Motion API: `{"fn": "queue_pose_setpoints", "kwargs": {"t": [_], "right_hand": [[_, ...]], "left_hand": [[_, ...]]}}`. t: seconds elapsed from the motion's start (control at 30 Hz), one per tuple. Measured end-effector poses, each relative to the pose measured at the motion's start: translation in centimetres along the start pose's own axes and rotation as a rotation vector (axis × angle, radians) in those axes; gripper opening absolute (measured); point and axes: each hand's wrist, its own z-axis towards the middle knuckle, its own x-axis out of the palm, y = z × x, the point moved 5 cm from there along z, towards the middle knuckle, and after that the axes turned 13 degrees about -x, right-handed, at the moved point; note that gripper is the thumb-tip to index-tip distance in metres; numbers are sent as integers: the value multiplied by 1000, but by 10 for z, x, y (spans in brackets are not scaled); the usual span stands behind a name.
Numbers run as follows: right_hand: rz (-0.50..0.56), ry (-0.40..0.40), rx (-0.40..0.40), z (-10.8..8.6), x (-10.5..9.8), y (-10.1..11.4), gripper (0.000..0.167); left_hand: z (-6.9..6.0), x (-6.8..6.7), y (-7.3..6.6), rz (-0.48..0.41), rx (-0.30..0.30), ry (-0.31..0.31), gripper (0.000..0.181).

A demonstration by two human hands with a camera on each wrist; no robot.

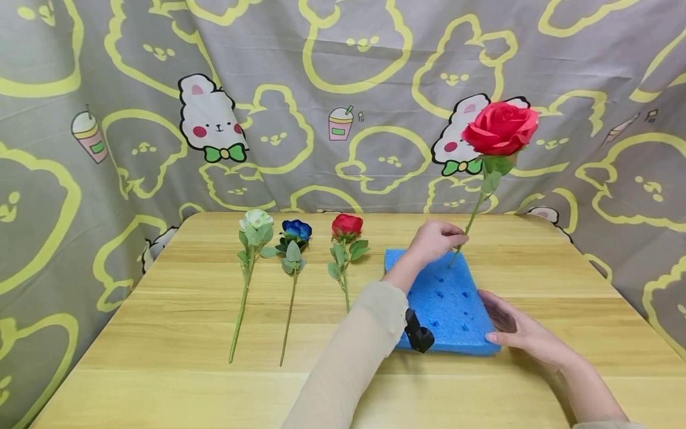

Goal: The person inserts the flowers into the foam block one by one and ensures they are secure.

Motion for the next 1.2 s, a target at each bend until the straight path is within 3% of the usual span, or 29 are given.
{"fn": "queue_pose_setpoints", "kwargs": {"t": [0.27, 0.6, 0.8, 1.2], "right_hand": [[23, 9, -17, 0, 2, 2, 68], [45, 0, -16, -2, 2, 1, 68], [39, -5, -16, 1, 2, 3, 69], [32, 1, -48, -1, 0, 5, 69]], "left_hand": [[2, 5, 10, -64, -56, 6, 22], [-5, 2, 13, -4, -65, -18, 20], [-11, -13, 16, -62, -92, 2, 20], [-46, -57, 5, -101, -15, 115, 23]]}}
